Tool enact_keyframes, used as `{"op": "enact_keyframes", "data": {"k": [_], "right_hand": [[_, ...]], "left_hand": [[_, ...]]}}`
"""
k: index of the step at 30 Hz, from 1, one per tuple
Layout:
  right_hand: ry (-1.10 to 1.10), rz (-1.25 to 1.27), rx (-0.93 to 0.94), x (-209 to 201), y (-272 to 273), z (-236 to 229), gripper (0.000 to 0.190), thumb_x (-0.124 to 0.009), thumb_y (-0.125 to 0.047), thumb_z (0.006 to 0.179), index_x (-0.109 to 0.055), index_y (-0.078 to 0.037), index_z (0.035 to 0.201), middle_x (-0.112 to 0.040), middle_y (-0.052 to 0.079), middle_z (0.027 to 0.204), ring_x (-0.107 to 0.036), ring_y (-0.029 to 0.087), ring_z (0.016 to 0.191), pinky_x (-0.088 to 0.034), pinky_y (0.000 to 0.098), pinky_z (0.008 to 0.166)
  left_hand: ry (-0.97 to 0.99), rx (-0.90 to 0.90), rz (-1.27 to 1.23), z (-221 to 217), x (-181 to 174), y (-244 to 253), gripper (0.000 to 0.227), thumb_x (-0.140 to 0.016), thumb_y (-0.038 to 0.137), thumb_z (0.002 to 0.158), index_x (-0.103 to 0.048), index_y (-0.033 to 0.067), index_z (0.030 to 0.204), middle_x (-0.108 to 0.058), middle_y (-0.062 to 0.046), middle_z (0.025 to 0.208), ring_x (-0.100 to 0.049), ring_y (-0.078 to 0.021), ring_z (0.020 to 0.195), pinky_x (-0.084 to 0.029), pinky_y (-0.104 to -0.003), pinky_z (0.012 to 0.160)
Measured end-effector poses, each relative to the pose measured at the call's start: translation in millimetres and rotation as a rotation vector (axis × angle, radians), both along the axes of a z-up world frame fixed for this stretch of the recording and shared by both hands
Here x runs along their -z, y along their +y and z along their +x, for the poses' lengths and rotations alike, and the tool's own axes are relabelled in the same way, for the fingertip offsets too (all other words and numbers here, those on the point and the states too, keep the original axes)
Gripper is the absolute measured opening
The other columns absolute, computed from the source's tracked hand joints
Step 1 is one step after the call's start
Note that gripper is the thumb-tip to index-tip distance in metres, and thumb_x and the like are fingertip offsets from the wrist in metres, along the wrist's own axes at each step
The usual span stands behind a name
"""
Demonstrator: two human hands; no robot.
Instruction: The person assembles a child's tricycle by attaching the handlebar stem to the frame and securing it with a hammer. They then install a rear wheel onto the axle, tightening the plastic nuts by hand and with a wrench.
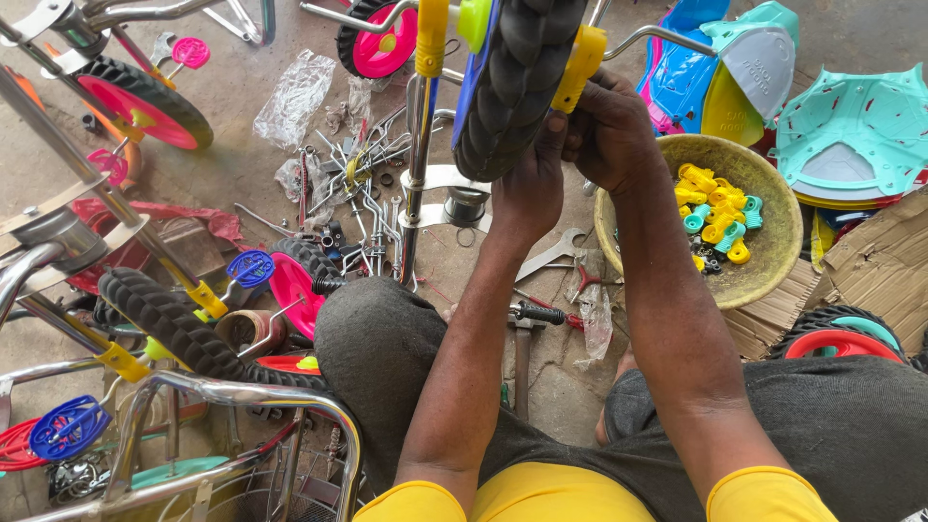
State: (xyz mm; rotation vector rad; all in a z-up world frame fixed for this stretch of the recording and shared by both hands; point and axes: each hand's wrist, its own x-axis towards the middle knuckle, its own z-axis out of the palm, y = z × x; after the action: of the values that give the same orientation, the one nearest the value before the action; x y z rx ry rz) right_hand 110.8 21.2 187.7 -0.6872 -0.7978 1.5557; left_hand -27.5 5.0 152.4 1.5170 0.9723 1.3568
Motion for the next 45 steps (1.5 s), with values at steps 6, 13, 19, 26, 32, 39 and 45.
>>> {"op": "enact_keyframes", "data": {"k": [6,13,19,26,32,39,45], "right_hand": [[-0.015,0.006,0.008,0.5,0.5,-4.0,0.020,-0.064,-0.022,0.109,-0.064,-0.004,0.119,-0.066,0.004,0.086,-0.053,0.009,0.058,-0.039,0.0241,0.049],[-0.080,-0.004,0.026,-0.3,2.8,-4.7,0.012,-0.062,-0.016,0.108,-0.062,-0.003,0.110,-0.061,0.002,0.079,-0.047,0.007,0.051,-0.035,0.0231,0.043],[-0.048,0.004,0.033,2.7,4.4,-4.4,0.016,-0.057,-0.019,0.108,-0.062,-0.004,0.107,-0.062,0.003,0.078,-0.047,0.008,0.049,-0.035,0.0236,0.042],[-0.030,0.065,0.261,17.3,-6.9,-24.2,0.019,-0.057,-0.019,0.111,-0.065,-0.002,0.109,-0.063,0.001,0.080,-0.048,0.005,0.051,-0.034,0.0216,0.043],[-0.083,0.121,0.289,14.6,-15.4,-32.0,0.025,-0.052,-0.023,0.112,-0.066,-0.002,0.115,-0.063,0.000,0.082,-0.045,0.004,0.052,-0.031,0.0206,0.045],[-0.057,0.157,0.200,8.9,-32.9,-27.8,0.038,-0.050,-0.033,0.111,-0.065,0.000,0.124,-0.065,0.001,0.094,-0.051,0.003,0.068,-0.038,0.0181,0.058],[-0.246,0.254,0.218,12.1,-43.5,-29.2,0.048,-0.075,-0.004,0.088,-0.061,0.008,0.132,-0.070,0.007,0.108,-0.066,0.013,0.098,-0.054,0.0267,0.090]], "left_hand": [[0.073,-0.073,0.111,-2.1,1.5,-0.9,0.043,-0.045,0.042,0.113,-0.061,0.0063,0.130,-0.070,-0.012,0.112,-0.069,-0.0280,0.107,-0.051,-0.042,0.094],[0.202,-0.015,-0.089,-0.7,8.0,-0.6,0.045,-0.044,0.043,0.111,-0.069,0.0056,0.114,-0.073,-0.013,0.104,-0.071,-0.0288,0.104,-0.051,-0.042,0.096],[0.093,-0.046,0.137,0.7,6.8,-2.3,0.048,-0.040,0.044,0.115,-0.063,0.0023,0.119,-0.069,-0.015,0.112,-0.066,-0.0307,0.108,-0.048,-0.044,0.097],[0.187,-0.072,0.081,-1.5,6.1,-5.7,0.045,-0.041,0.043,0.114,-0.066,0.0051,0.112,-0.069,-0.012,0.100,-0.067,-0.0303,0.099,-0.048,-0.043,0.091],[0.151,-0.084,0.097,-3.0,5.3,-8.7,0.042,-0.043,0.040,0.113,-0.064,0.0042,0.108,-0.067,-0.011,0.095,-0.066,-0.0296,0.093,-0.048,-0.043,0.086],[0.168,-0.100,0.159,-1.7,13.6,-14.5,0.032,-0.047,0.031,0.113,-0.066,0.0077,0.102,-0.068,-0.007,0.092,-0.065,-0.0276,0.091,-0.050,-0.041,0.088],[0.187,-0.087,0.151,-2.4,32.3,-12.3,0.023,-0.050,0.017,0.107,-0.066,0.0078,0.121,-0.070,-0.012,0.108,-0.068,-0.0301,0.107,-0.051,-0.041,0.097]]}}
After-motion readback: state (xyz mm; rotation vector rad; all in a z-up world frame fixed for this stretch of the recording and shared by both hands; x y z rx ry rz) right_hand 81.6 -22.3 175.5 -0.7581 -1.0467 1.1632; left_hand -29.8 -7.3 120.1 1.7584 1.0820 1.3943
